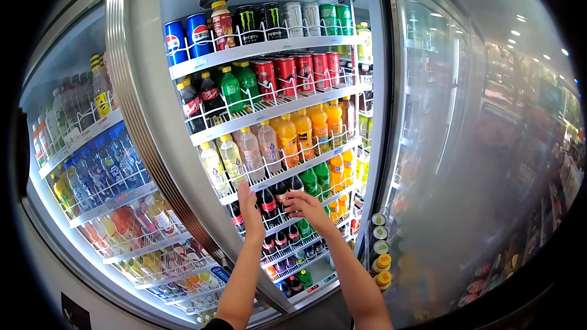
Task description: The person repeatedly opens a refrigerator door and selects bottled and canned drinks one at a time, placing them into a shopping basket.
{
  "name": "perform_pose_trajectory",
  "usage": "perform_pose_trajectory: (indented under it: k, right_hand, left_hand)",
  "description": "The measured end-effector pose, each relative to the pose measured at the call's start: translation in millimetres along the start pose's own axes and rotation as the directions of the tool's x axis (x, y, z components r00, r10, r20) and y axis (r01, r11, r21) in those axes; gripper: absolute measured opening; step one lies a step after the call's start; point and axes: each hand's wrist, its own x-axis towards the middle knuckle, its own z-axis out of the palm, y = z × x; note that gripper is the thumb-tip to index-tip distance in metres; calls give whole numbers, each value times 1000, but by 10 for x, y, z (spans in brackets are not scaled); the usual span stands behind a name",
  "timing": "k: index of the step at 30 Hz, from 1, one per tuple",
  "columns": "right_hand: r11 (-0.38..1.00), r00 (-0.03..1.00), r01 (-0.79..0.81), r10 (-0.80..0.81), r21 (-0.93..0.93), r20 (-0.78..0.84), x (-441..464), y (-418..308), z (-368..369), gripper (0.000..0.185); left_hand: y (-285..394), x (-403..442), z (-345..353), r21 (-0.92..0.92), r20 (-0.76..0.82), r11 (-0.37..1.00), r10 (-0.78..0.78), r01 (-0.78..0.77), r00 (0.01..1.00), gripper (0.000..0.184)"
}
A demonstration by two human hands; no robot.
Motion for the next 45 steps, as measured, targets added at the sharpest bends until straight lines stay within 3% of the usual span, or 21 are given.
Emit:
perform_pose_trajectory:
  k: [2,6,10,12,13,16,18,19,20,23,26,30,32,34,35,38,40,41,42,43,45]
  right_hand:
    - [1000,1000,-9,10,23,-15,208,70,68,36]
    - [998,996,-14,8,69,94,723,190,270,37]
    - [995,981,22,-40,96,192,1329,64,683,43]
    - [994,982,28,-47,106,184,1544,48,851,41]
    - [990,984,106,-117,90,134,1677,95,895,40]
    - [979,977,202,-203,11,69,1981,151,939,37]
    - [894,921,381,-389,-235,15,2116,191,911,38]
    - [856,895,432,-445,-283,21,2181,231,913,37]
    - [858,897,434,-441,-275,37,2234,286,947,37]
    - [853,880,441,-472,-278,-50,2339,491,964,36]
    - [812,917,345,-398,-470,-14,2398,589,900,42]
    - [853,940,306,-340,-423,-5,2275,465,896,39]
    - [855,936,297,-348,-426,-45,2169,414,905,36]
    - [868,901,397,-431,-299,-56,2098,466,879,33]
    - [867,901,395,-431,-303,-58,2053,498,877,33]
    - [842,854,459,-506,-283,-121,1835,427,891,30]
    - [824,852,443,-510,-354,-120,1642,334,865,32]
    - [821,851,441,-511,-361,-120,1572,282,893,32]
    - [818,810,535,-568,-212,-146,1476,231,924,32]
    - [785,766,616,-616,-62,-182,1334,128,965,32]
    - [794,777,582,-606,-174,-168,1012,-90,924,34]
  left_hand:
    - [-39,155,-67,-48,17,998,32,-31,999,54]
    - [-8,412,-114,-75,-117,995,54,-63,992,56]
    - [-118,712,-213,28,-314,983,180,-180,932,57]
    - [-114,812,-217,-59,-319,983,147,-174,936,56]
    - [-161,865,-213,-56,-332,983,146,-174,932,56]
    - [-225,989,-230,-5,-257,990,134,-140,957,56]
    - [-223,1112,-195,-197,-179,975,71,-107,981,53]
    - [-63,1086,-139,-69,-220,993,75,-92,973,53]
    - [-113,1140,-177,-58,-188,991,104,-117,977,53]
    - [-110,1224,-204,-113,-145,991,-88,72,986,55]
    - [-141,1322,-168,-61,-214,992,-119,109,970,56]
    - [-348,1379,-273,-134,-119,989,-70,54,990,56]
    - [-236,1275,-226,-83,-120,995,-72,62,990,56]
    - [-245,1186,-222,11,-106,999,45,-44,993,54]
    - [-247,1134,-223,7,-103,999,41,-41,994,54]
    - [-182,998,-194,247,-78,944,243,-218,967,51]
    - [-63,907,-200,261,-45,923,304,-283,952,53]
    - [59,846,-199,423,51,805,437,-416,898,54]
    - [176,781,-194,554,169,643,536,-529,827,55]
    - [224,749,-199,572,223,591,556,-569,801,58]
    - [231,668,-239,546,294,587,534,-598,793,59]
